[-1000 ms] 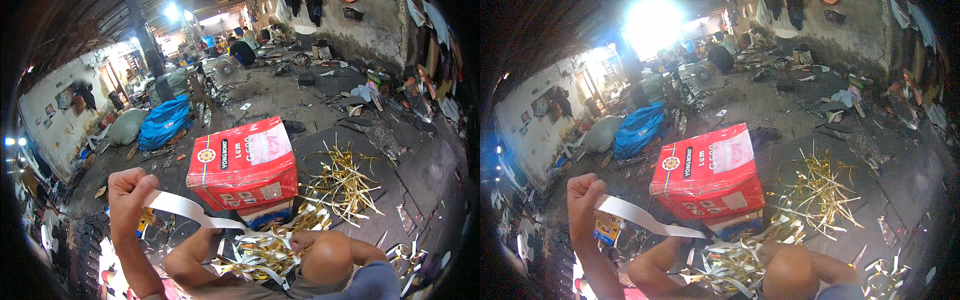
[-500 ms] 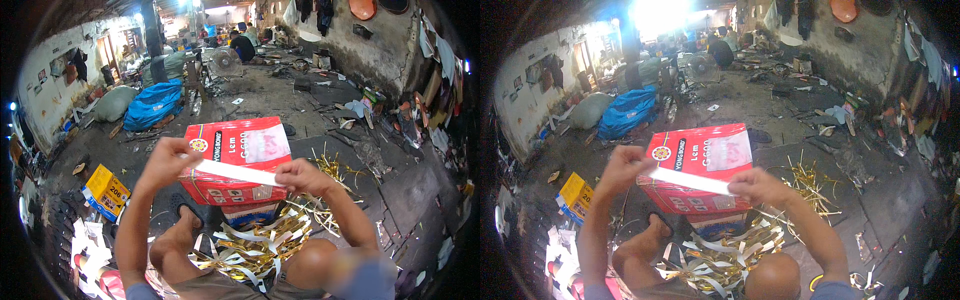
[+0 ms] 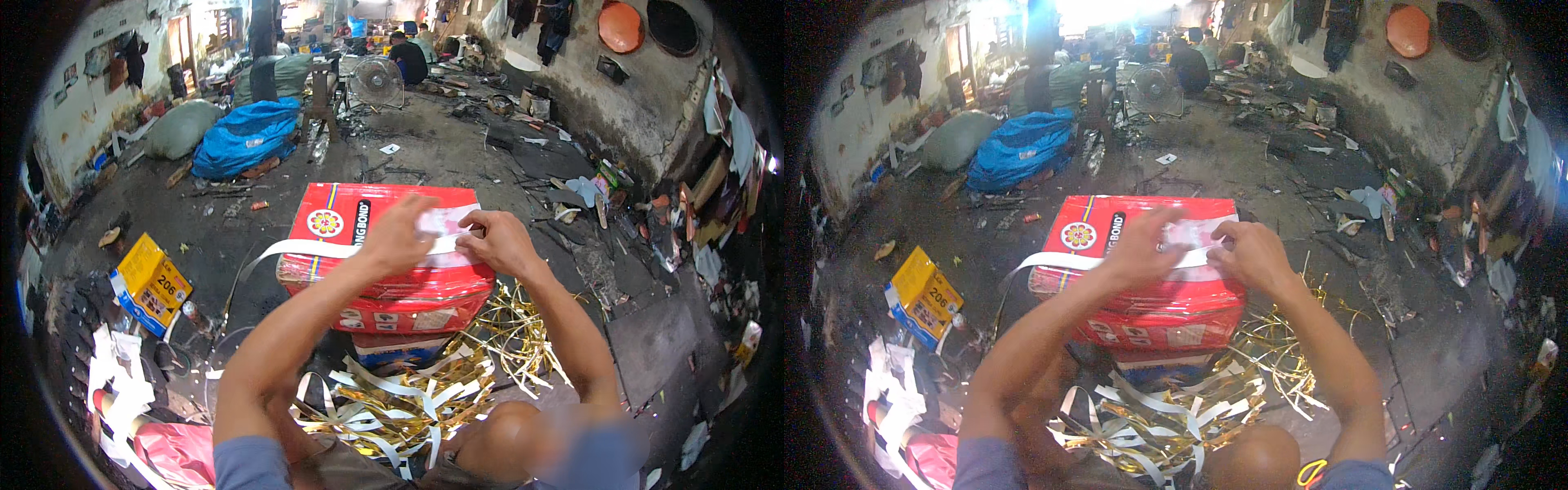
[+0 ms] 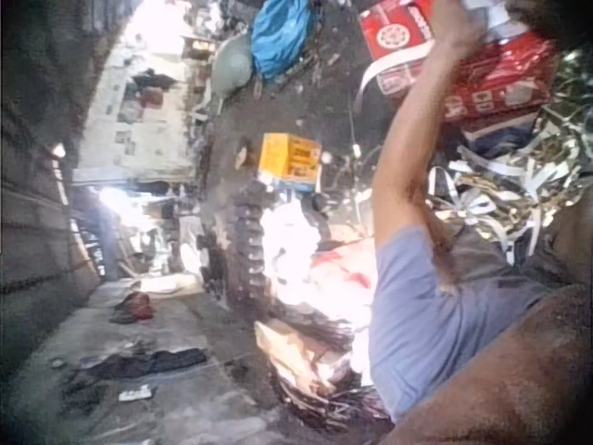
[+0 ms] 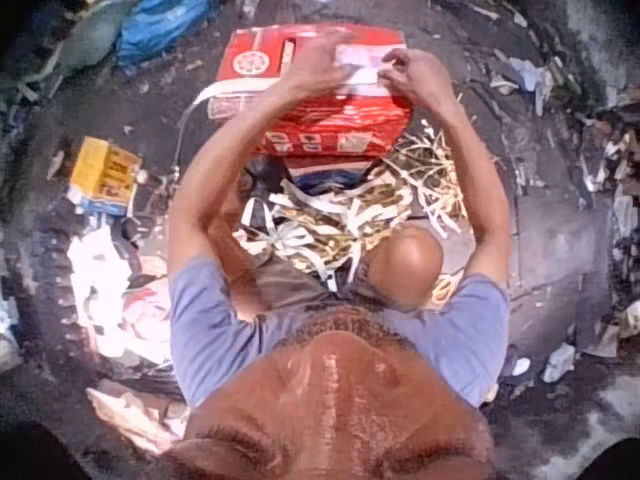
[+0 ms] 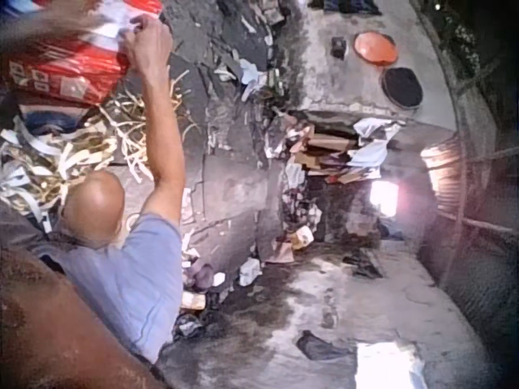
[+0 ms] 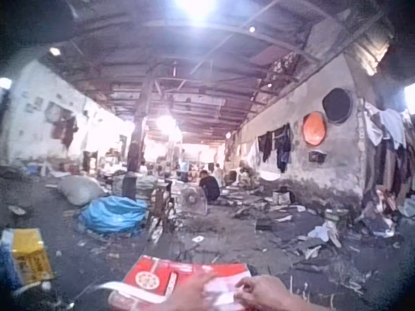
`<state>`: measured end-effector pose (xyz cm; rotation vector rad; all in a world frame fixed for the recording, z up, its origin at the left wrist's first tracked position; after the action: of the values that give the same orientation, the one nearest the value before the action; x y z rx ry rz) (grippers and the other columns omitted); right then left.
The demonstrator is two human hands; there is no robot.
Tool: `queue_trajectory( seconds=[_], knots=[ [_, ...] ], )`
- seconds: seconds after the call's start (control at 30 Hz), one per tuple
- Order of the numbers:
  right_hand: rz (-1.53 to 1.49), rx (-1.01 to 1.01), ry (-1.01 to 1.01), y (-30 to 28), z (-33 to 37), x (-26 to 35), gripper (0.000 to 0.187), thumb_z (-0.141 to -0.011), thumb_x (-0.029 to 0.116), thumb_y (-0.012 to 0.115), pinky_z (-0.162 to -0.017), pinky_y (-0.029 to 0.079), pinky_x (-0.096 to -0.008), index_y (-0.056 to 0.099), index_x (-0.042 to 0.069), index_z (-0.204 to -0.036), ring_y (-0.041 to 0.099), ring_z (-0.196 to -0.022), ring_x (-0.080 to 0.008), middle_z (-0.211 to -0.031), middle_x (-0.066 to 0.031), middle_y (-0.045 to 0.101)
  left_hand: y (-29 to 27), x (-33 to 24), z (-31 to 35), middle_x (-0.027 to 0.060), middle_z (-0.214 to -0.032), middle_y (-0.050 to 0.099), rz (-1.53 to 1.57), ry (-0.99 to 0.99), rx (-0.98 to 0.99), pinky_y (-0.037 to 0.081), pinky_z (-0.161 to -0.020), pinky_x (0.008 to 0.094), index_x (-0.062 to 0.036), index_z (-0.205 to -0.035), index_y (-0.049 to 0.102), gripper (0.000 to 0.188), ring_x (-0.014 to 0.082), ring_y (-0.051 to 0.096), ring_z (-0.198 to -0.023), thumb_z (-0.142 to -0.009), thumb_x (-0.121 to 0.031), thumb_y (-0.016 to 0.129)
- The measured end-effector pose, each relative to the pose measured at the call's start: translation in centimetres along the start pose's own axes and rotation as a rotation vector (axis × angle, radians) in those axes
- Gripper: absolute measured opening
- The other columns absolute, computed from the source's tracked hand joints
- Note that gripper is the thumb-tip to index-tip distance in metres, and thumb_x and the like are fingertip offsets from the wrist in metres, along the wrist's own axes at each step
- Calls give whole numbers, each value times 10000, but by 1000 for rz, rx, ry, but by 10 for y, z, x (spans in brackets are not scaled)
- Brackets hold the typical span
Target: The person wraps a red cardboard box with white and gold ribbons. They repeatedly pull ribbon from a pile, wrap it around the box, and secure it by hand.
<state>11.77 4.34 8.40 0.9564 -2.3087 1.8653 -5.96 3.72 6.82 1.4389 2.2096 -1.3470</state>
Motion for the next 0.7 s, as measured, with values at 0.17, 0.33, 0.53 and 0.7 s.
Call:
queue_trajectory(
  seconds=[0.17,0.33,0.53,0.7],
  knots=[
    [-44,-99,49,-7,13,-5,326,-824,325,805,-775,557,-460,730,98,-1046,728,-878,-361,-912,-169,740,55,-10,-1,150,-1009,708,316,-139,50,570,-738,394,-20,-1192,666,408,304,708,-793,-842,-196,781],
    [43,-146,-148,-19,25,5,235,-843,279,785,-800,548,-431,755,119,-1013,689,-912,-315,-943,-94,712,51,-13,-1,118,-970,703,220,-31,-31,556,-745,393,-63,-1100,727,310,261,697,-825,-838,-206,812],
    [-7,-167,-210,-23,35,2,191,-860,204,807,-732,522,-371,789,78,-1003,655,-831,-260,-919,-94,656,51,-18,3,73,-928,686,117,-41,-63,548,-710,412,-98,-961,764,197,280,693,-789,-850,-258,791],
    [-96,-124,-190,-18,35,-1,162,-865,199,776,-814,544,-416,799,82,-975,675,-896,-310,-972,-121,658,51,-17,5,74,-911,682,84,-24,-50,547,-708,404,-95,-919,778,188,280,692,-786,-854,-271,788]
  ],
)
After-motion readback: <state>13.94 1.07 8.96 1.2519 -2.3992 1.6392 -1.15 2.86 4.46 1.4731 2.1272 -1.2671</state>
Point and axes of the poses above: each hand's wrist, its own z-axis away from the middle knuckle, its own y-axis out of the palm, x = y × z, the point moved 9 cm from there along -z, towards the middle knuckle
